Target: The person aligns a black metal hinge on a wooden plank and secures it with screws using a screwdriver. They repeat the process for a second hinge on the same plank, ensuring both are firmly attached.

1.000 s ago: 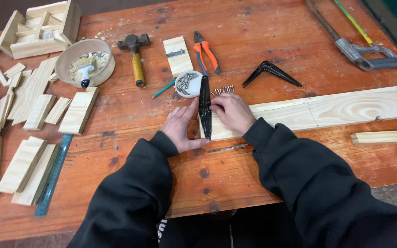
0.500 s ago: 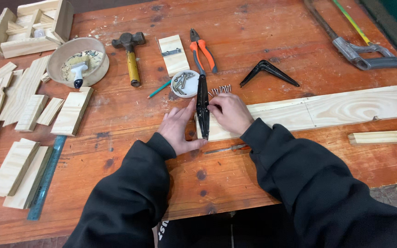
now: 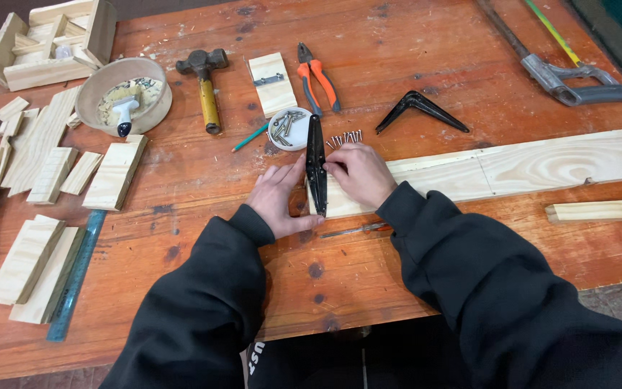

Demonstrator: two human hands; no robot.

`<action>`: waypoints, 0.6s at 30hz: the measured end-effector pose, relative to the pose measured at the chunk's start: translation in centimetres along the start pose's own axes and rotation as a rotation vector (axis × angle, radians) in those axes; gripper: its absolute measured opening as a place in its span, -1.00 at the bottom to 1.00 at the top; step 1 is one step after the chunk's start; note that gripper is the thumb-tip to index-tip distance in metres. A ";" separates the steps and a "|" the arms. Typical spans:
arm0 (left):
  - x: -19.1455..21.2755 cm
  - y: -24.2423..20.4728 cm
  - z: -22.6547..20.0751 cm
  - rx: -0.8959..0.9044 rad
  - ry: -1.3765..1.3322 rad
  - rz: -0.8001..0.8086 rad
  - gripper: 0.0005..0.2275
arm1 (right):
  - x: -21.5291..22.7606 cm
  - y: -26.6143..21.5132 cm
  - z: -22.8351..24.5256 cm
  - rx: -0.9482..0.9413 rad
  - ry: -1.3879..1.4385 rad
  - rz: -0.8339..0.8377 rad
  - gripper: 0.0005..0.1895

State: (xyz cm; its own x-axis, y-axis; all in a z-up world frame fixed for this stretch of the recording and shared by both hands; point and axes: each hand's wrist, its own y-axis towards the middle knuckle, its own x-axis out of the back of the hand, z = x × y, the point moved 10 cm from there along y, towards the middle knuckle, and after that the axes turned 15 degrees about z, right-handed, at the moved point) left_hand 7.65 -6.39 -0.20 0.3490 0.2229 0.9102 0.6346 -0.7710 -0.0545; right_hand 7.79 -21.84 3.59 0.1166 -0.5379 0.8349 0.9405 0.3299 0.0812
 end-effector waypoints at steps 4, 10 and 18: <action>0.7 -0.3 -0.6 -0.017 0.001 -0.019 0.11 | -0.1 0.1 -0.4 -0.006 0.011 0.013 -0.84; 0.2 0.3 -0.1 -0.032 -0.017 0.021 0.14 | 3.6 -0.2 -0.6 0.043 0.048 -0.063 -0.87; 0.2 0.3 0.2 -0.033 -0.045 0.018 0.20 | 3.7 3.2 -1.8 0.031 -0.216 0.006 -0.88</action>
State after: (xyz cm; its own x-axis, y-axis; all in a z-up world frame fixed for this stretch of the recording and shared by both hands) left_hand 8.03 -6.47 -0.15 0.3908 0.2348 0.8900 0.6052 -0.7941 -0.0563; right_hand 11.80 -24.19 5.93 0.0485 -0.3583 0.9324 0.9294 0.3581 0.0893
